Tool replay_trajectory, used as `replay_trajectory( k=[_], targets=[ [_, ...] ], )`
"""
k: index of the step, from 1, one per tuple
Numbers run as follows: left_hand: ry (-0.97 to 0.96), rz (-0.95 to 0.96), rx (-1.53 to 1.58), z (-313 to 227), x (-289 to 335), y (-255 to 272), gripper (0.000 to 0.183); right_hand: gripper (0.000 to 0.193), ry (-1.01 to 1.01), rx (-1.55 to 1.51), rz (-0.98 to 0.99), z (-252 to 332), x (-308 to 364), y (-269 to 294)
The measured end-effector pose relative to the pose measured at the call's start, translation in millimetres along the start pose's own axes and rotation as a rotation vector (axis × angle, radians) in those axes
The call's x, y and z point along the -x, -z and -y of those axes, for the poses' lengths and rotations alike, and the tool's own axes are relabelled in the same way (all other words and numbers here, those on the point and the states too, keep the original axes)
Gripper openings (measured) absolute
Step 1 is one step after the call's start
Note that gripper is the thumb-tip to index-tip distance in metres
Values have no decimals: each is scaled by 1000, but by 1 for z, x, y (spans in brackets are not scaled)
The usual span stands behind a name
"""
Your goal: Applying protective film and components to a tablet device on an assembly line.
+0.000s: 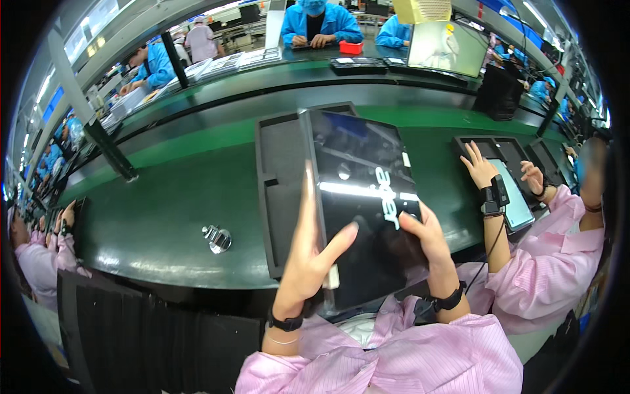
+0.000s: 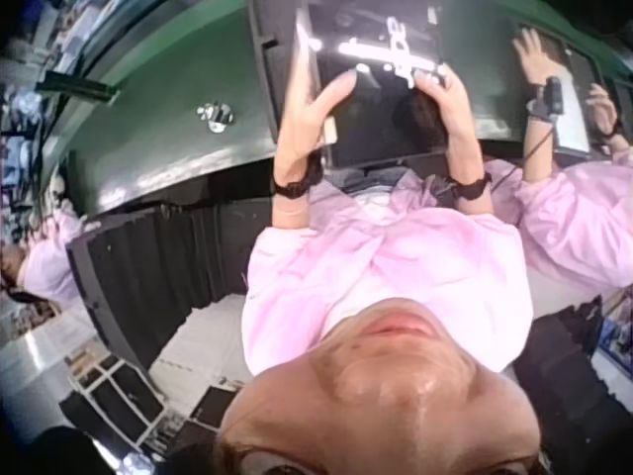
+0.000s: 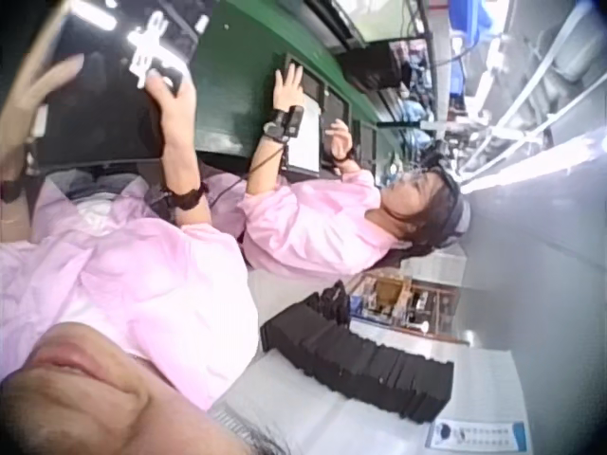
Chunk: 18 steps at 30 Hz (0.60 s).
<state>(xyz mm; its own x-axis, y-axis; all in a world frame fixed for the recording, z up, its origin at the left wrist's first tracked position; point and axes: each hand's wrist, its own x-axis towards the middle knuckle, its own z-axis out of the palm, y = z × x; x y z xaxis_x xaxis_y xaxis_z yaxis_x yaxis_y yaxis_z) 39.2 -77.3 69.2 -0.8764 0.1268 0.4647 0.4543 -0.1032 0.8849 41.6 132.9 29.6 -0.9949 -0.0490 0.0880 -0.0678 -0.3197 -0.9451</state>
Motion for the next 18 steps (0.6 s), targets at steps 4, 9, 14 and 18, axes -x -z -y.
replay_trajectory(
  k=[4, 9, 14, 18],
  targets=[
    [-462, -329, -259, -88, -6, 33, 103, 38, 78, -88, -84, -10, -12, 14],
    [-943, -226, -591, -135, -8, 51, 91, 39, 65, -48, -154, -38, -28, 23],
    [-952, -248, -591, -134, -15, 49, 90, 38, 43, -95, -161, -36, -24, 31],
    [-994, -340, -584, -128, -25, 38, 89, 42, 72, -15, -160, -44, -25, 30]
  ],
)
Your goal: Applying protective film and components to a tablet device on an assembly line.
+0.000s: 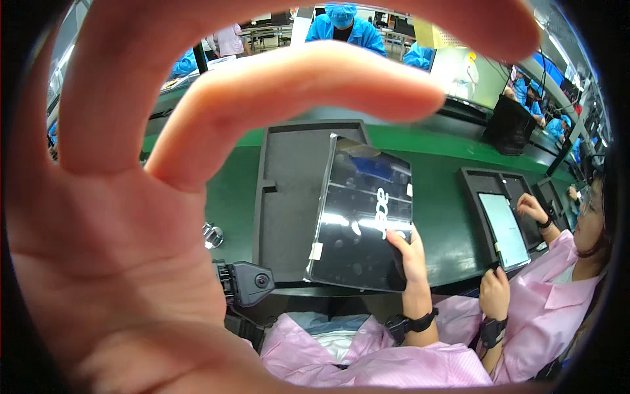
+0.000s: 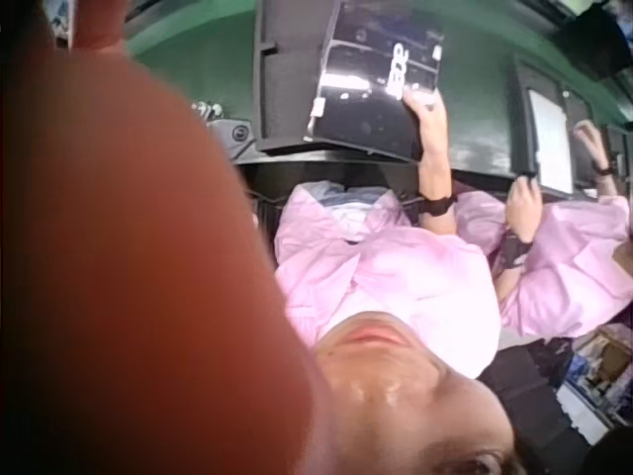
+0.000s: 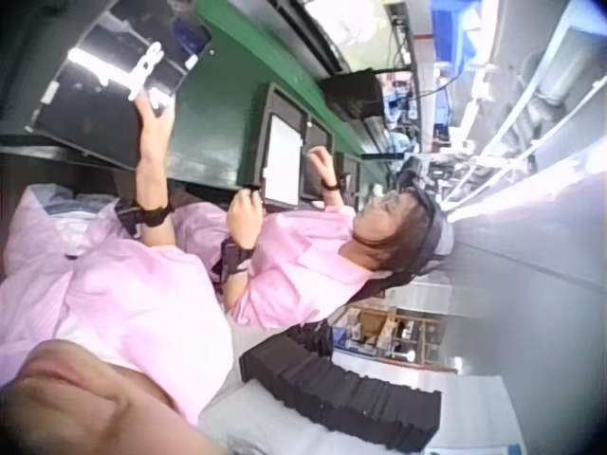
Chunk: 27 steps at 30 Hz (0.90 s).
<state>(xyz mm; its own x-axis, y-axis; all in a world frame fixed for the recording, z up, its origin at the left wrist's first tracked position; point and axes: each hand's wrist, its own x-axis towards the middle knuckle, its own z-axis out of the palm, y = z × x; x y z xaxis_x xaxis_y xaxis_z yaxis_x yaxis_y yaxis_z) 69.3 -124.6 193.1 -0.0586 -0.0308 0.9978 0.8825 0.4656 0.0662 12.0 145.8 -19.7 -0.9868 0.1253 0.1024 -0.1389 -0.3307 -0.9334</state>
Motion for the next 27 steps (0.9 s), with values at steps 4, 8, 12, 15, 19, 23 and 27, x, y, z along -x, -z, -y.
replay_trajectory(
  k=[4, 8, 12, 15, 19, 23, 27],
  targets=[
    [0, -46, 8, 6, -1, -13, 88, 43, -24, -66, -16, 1, 0, -3],
    [-7, -14, -1, 13, 3, -3, 87, 39, -47, -37, -63, 5, 1, -12],
    [9, 9, 26, 14, 1, -9, 86, 37, -19, -50, -73, 11, 2, -8],
    [55, 20, 50, 9, 3, -18, 85, 44, -10, 44, -93, 22, 9, -4],
    [105, 61, -10, 5, 22, -10, 84, 48, 34, 102, -32, 8, 6, -16],
    [88, 79, -63, -5, 23, -7, 83, 61, 197, 81, -38, 15, 18, -24],
    [126, 96, -41, 1, 26, -22, 82, 51, 314, 130, -54, 44, 17, -13]
  ],
)
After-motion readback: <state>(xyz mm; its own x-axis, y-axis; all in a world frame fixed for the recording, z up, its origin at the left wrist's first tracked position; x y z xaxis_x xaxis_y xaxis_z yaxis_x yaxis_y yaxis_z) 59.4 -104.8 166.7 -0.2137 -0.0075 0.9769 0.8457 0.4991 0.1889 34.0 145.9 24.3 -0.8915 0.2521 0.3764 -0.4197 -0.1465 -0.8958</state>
